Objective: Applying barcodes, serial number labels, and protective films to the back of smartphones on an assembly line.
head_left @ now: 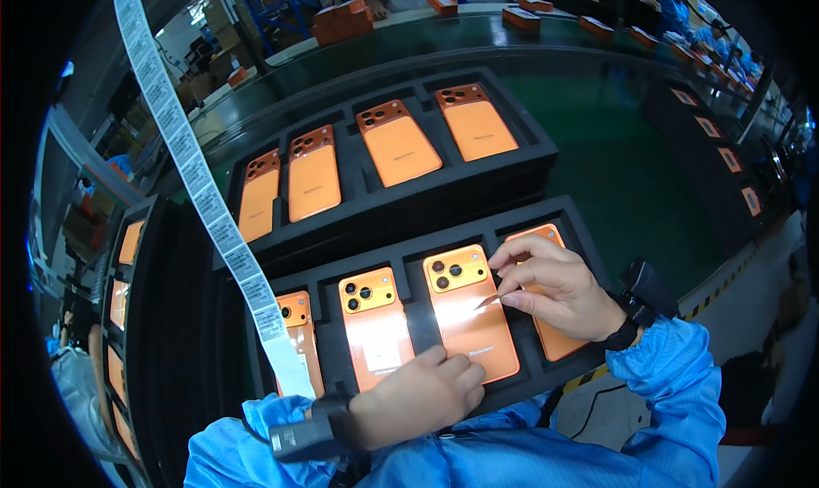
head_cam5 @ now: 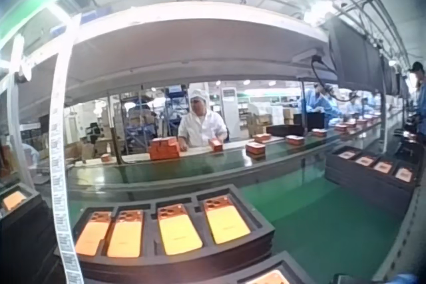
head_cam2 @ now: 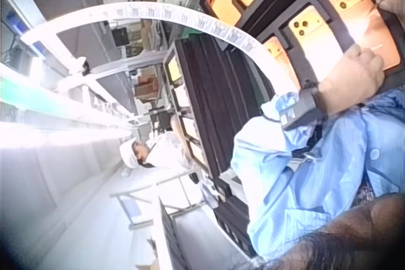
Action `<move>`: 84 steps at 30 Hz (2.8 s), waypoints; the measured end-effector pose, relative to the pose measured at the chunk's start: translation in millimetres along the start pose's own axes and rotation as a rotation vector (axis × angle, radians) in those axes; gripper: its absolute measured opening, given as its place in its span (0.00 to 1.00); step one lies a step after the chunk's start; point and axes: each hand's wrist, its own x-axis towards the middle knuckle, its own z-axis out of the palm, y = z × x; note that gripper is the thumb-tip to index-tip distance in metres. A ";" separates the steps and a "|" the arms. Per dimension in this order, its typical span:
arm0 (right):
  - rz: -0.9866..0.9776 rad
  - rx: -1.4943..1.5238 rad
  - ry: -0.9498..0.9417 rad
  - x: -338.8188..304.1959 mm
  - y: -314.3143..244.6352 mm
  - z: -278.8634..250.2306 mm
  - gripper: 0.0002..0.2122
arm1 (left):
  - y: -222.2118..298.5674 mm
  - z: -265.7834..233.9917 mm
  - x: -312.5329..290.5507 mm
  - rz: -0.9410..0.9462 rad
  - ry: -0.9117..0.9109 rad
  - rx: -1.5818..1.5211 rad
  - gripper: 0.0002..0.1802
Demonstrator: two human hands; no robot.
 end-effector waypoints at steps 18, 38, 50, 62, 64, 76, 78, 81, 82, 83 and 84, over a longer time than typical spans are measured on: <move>0.201 0.041 -0.306 -5.4 19.5 20.5 0.05 | -93.4 43.0 21.9 -0.733 0.950 -0.332 0.01; 0.145 -0.108 -0.296 -6.4 28.2 33.6 0.07 | -94.9 48.4 26.3 -0.711 0.971 -0.343 0.02; 0.151 -0.122 -0.319 -5.8 27.9 32.3 0.07 | -95.8 49.3 25.6 -0.705 0.965 -0.340 0.02; 0.126 -0.135 -0.314 -7.3 29.3 33.2 0.06 | -94.5 48.0 26.3 -0.713 0.963 -0.344 0.02; 0.118 -0.147 -0.304 -8.0 29.5 33.2 0.06 | -94.9 47.7 27.1 -0.707 0.968 -0.345 0.02; -0.194 -0.670 -0.481 19.3 21.6 25.5 0.30 | -98.3 51.6 27.8 -0.668 1.005 -0.338 0.04; -0.268 -0.705 -0.393 25.3 41.3 36.4 0.46 | -97.9 51.7 30.1 -0.657 1.020 -0.350 0.04; -0.255 -0.782 -0.309 32.3 46.5 42.0 0.44 | -98.0 50.9 26.8 -0.663 1.022 -0.392 0.03; -0.256 -0.791 -0.285 32.3 47.8 43.2 0.44 | -98.4 50.3 24.2 -0.664 1.007 -0.433 0.03; -0.268 -0.793 -0.283 32.7 46.0 43.9 0.44 | -98.4 49.2 20.4 -0.667 1.014 -0.422 0.03; -0.257 -0.744 -0.293 33.3 43.4 45.1 0.44 | -98.2 47.8 14.9 -0.657 0.971 -0.479 0.04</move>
